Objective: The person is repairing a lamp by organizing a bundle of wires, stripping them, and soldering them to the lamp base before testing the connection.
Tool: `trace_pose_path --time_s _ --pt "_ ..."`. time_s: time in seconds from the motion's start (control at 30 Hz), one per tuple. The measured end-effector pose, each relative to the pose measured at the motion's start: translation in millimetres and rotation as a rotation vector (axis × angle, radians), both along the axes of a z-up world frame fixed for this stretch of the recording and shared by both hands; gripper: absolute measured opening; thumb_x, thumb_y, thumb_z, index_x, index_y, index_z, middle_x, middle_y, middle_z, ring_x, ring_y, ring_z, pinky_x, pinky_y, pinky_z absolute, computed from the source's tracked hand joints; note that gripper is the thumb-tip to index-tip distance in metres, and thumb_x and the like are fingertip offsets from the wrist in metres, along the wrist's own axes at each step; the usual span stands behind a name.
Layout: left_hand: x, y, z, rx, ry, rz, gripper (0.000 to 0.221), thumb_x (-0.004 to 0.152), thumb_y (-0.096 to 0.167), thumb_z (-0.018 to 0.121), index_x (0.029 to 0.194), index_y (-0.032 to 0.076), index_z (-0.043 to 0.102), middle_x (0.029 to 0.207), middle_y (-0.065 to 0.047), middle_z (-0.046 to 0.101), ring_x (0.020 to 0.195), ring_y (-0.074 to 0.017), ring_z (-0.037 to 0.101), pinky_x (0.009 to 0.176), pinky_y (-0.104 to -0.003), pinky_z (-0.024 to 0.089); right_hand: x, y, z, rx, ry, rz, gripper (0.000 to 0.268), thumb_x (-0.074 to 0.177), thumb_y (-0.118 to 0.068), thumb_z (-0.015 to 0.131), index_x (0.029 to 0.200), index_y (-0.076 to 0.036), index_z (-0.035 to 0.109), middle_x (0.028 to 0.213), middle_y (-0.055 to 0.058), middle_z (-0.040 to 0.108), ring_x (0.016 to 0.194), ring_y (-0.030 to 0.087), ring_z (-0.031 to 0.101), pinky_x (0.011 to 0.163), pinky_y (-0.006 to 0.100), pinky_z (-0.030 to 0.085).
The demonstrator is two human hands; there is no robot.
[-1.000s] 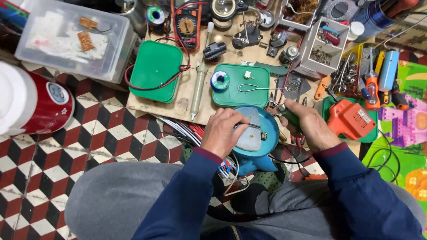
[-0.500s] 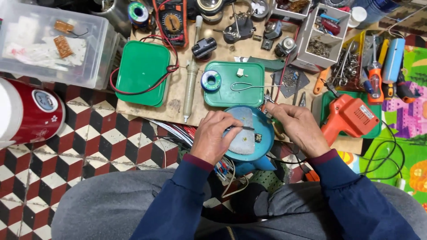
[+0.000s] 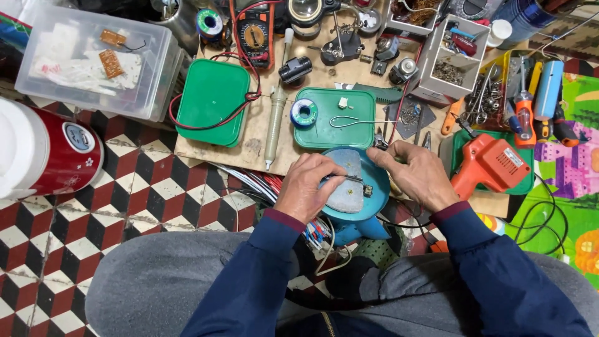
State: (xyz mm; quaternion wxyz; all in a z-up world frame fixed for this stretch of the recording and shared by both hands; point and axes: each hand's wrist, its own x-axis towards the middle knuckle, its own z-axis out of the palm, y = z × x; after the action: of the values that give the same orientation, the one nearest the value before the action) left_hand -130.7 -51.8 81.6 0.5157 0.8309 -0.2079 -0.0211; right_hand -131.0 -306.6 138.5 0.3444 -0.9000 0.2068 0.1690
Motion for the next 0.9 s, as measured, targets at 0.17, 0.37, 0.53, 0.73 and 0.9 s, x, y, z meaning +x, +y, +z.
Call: trace_pose_path --time_s 0.17,0.37,0.53,0.73,0.9 --pt "-3.7 7.1 -1.6 -0.007 -0.027 0.003 0.011 0.098 0.020 0.086 0.107 0.027 0.083 0.102 0.002 0.075 0.107 -0.0244 0.071 0.100 -0.040 0.056 3.3 -14.0 -19.7 0.119 0.035 -0.005 0.058 0.102 -0.065 0.075 0.099 -0.007 0.078 0.067 0.015 0.065 0.068 0.028 0.063 0.059 0.041 0.049" --pt "-4.7 15.7 -3.6 -0.037 -0.031 -0.019 0.008 0.100 0.021 0.084 0.107 0.025 0.082 0.104 0.001 0.075 0.109 -0.0246 0.071 0.102 -0.040 0.055 -16.6 -0.9 -15.0 0.362 0.032 -0.045 0.051 0.102 -0.041 0.083 0.071 -0.003 0.067 0.049 0.012 0.055 0.044 0.016 0.048 0.041 0.025 0.032" --pt "-1.5 12.2 6.4 -0.087 -0.039 -0.067 0.008 0.101 0.017 0.084 0.107 0.022 0.082 0.104 -0.001 0.076 0.109 -0.0266 0.072 0.103 -0.043 0.056 -32.6 -5.2 2.9 0.362 0.001 -0.056 0.042 0.102 -0.023 0.084 0.072 0.004 0.069 0.054 0.020 0.067 0.043 0.014 0.050 0.041 0.025 0.035" --pt "6.7 0.9 36.2 -0.051 -0.166 -0.191 0.005 0.105 0.016 0.080 0.104 0.020 0.077 0.109 0.001 0.073 0.112 -0.0247 0.071 0.103 -0.042 0.056 -70.3 -2.6 22.8 0.240 -0.071 -0.091 0.044 0.108 -0.028 0.080 0.078 0.002 0.073 0.060 0.022 0.072 0.048 0.022 0.061 0.044 0.031 0.046" --pt "10.8 -15.7 40.2 0.057 -0.317 -0.263 0.008 0.102 0.019 0.082 0.104 0.022 0.075 0.139 0.000 0.072 0.139 -0.0278 0.064 0.121 -0.049 0.048 -110.9 9.3 7.5 0.223 -0.242 -0.341 0.047 0.113 -0.030 0.081 0.075 -0.004 0.069 0.059 0.020 0.066 0.043 0.021 0.056 0.041 0.030 0.039"
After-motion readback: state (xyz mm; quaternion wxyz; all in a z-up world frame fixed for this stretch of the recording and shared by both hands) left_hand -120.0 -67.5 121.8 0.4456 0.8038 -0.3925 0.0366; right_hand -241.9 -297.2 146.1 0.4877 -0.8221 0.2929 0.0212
